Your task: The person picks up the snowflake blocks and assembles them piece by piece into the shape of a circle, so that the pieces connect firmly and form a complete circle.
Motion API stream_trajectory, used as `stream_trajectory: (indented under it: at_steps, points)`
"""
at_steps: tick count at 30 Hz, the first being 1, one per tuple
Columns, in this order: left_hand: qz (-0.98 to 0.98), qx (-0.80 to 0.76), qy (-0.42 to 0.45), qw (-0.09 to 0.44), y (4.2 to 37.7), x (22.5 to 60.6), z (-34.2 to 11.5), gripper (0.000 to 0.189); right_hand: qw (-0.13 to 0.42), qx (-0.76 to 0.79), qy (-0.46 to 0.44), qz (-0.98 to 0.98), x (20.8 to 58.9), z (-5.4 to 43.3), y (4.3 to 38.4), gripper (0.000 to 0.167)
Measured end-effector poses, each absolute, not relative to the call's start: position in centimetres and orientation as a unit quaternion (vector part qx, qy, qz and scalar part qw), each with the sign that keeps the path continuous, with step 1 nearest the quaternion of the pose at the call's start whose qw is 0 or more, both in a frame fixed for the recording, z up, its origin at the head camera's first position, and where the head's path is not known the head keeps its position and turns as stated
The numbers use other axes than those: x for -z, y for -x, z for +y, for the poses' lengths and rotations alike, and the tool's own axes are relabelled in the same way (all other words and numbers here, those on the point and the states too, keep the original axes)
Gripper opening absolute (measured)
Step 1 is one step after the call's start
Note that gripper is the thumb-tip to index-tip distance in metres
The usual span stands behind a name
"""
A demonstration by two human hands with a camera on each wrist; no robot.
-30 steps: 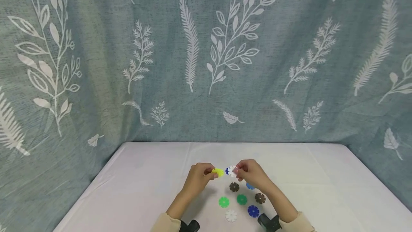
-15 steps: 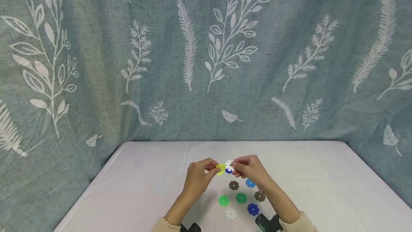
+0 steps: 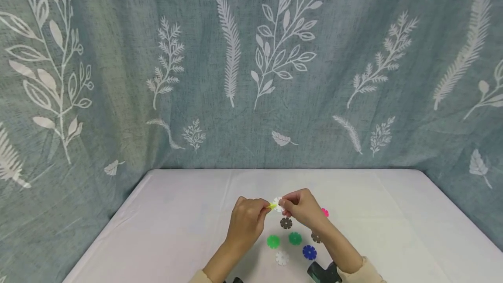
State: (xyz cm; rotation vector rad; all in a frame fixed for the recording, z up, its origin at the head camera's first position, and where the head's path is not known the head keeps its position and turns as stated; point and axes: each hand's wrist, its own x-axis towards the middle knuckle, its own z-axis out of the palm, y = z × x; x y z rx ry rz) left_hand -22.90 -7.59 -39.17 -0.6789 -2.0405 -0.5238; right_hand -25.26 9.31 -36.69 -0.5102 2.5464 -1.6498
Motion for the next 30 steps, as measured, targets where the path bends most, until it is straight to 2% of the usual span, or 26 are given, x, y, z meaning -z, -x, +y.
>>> stream_trajectory:
  at_steps: [2, 5, 11, 19, 22, 24, 30]
  points:
    - [-0.839, 0.220, 0.274, 0.415, 22.7, 39.1, -7.8, 0.016, 0.026, 0.514, 0.188, 0.837, 36.9, 9.4, 25.6, 0.019]
    - [-0.869, 0.269, 0.269, 0.316, 22.8, 38.7, -8.4, 0.007, 0.023, 0.468, 0.228, 0.853, 37.2, 9.5, 26.2, 0.019]
    - [-0.875, 0.396, 0.244, 0.135, 24.6, 38.1, -10.0, 0.021, 0.070, 0.431, 0.289, 0.852, 37.6, 9.1, 26.8, 0.019]
    - [-0.818, 0.500, 0.273, -0.080, 25.4, 38.8, -11.3, 0.018, 0.089, 0.453, 0.277, 0.842, 38.2, 7.8, 26.3, 0.016]
    - [-0.804, 0.521, 0.258, -0.123, 25.0, 39.0, -11.4, 0.017, 0.085, 0.463, 0.258, 0.844, 38.6, 7.6, 26.1, 0.015]
    - [-0.802, 0.523, 0.256, -0.132, 24.8, 39.0, -11.4, 0.016, 0.080, 0.466, 0.251, 0.845, 38.9, 7.5, 26.0, 0.016]
    - [-0.812, 0.522, 0.236, -0.109, 24.3, 39.2, -11.1, 0.017, 0.056, 0.434, 0.257, 0.862, 39.7, 8.3, 26.2, 0.019]
